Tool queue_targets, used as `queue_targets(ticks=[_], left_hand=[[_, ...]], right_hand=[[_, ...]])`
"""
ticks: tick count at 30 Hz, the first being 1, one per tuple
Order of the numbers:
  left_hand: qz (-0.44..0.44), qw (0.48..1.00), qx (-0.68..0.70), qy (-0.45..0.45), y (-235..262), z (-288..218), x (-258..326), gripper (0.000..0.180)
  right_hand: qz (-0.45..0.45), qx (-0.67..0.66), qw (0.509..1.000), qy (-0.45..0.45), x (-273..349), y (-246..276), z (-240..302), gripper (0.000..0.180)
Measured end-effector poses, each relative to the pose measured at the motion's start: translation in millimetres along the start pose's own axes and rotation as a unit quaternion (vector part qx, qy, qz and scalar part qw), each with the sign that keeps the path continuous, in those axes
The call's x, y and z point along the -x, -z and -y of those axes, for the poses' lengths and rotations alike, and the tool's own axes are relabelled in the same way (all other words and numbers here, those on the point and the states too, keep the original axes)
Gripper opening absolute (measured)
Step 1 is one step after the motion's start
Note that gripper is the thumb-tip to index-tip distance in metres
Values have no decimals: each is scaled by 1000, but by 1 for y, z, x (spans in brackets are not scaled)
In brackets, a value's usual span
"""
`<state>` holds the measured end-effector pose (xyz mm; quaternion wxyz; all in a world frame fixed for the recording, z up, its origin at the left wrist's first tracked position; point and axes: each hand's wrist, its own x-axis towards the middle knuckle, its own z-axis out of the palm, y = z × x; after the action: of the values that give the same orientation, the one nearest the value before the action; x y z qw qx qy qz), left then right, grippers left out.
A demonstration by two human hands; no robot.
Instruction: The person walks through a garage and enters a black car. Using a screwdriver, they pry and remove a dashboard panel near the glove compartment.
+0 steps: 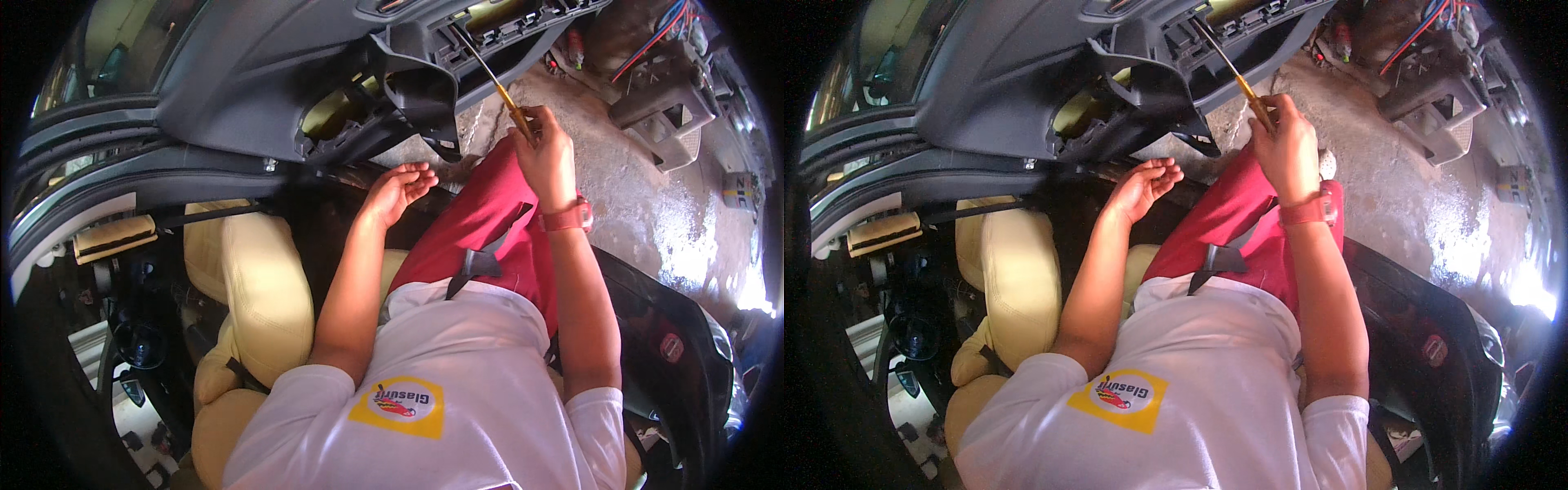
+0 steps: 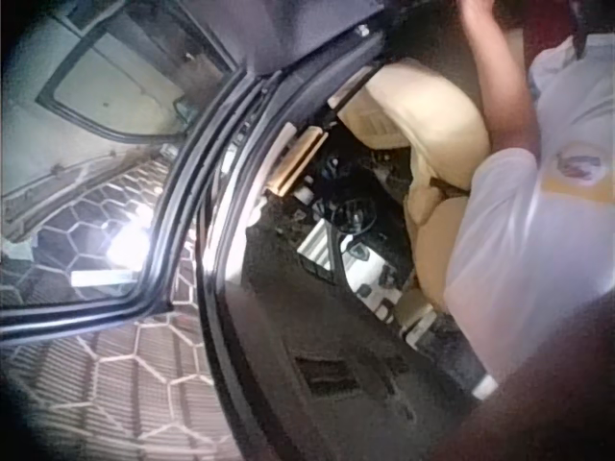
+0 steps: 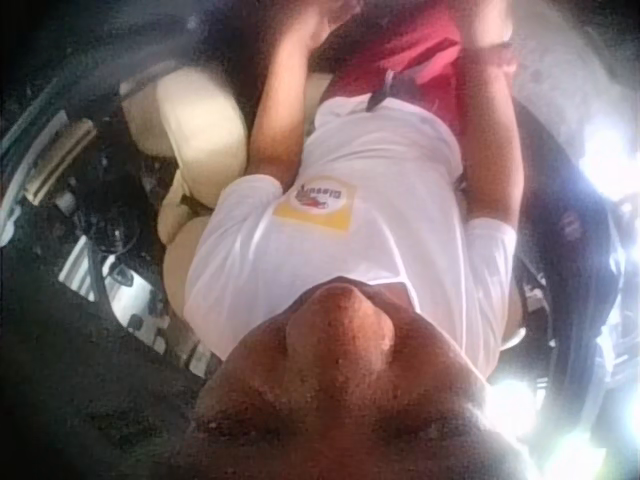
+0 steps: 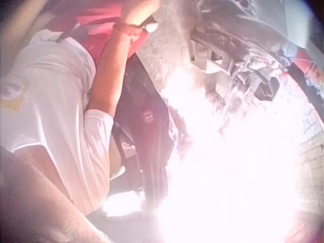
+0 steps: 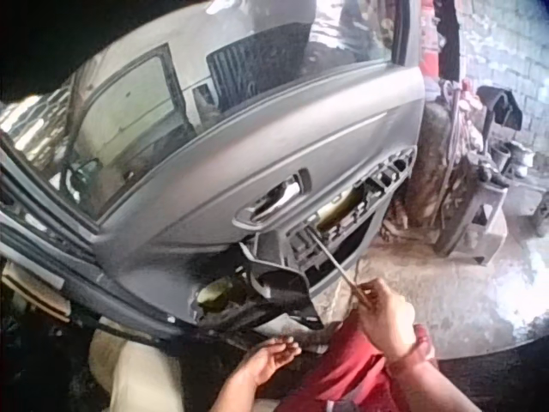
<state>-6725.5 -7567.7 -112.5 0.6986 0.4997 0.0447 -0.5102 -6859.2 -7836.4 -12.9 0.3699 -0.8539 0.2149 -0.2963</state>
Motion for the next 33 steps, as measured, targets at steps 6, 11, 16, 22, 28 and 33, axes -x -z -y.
queue_targets(ticks=[6, 11, 16, 22, 28, 33], left_hand=[[-94, 976, -194, 27, 28, 27, -6, 20], [-143, 972, -175, 63, 18, 36, -10, 23], [-36, 996, -67, 46, 10, 29, -10, 21], [13, 993, -96, 65, -1, 22, -15, 24], [5, 990, -126, 67, -20, 15, -9, 30], [-10, 992, -115, 53, -15, 20, -8, 28]], right_hand=[[47, -110, 978, -168, -7, 1, -6, 28], [18, 5, 999, -45, -1, 6, -6, 36], [27, 11, 993, -115, -2, 6, -8, 37], [12, -78, 996, -43, -2, 11, -1, 30], [17, -39, 990, -135, -6, 13, 3, 23], [58, -125, 975, -173, -5, 14, 4, 30]])
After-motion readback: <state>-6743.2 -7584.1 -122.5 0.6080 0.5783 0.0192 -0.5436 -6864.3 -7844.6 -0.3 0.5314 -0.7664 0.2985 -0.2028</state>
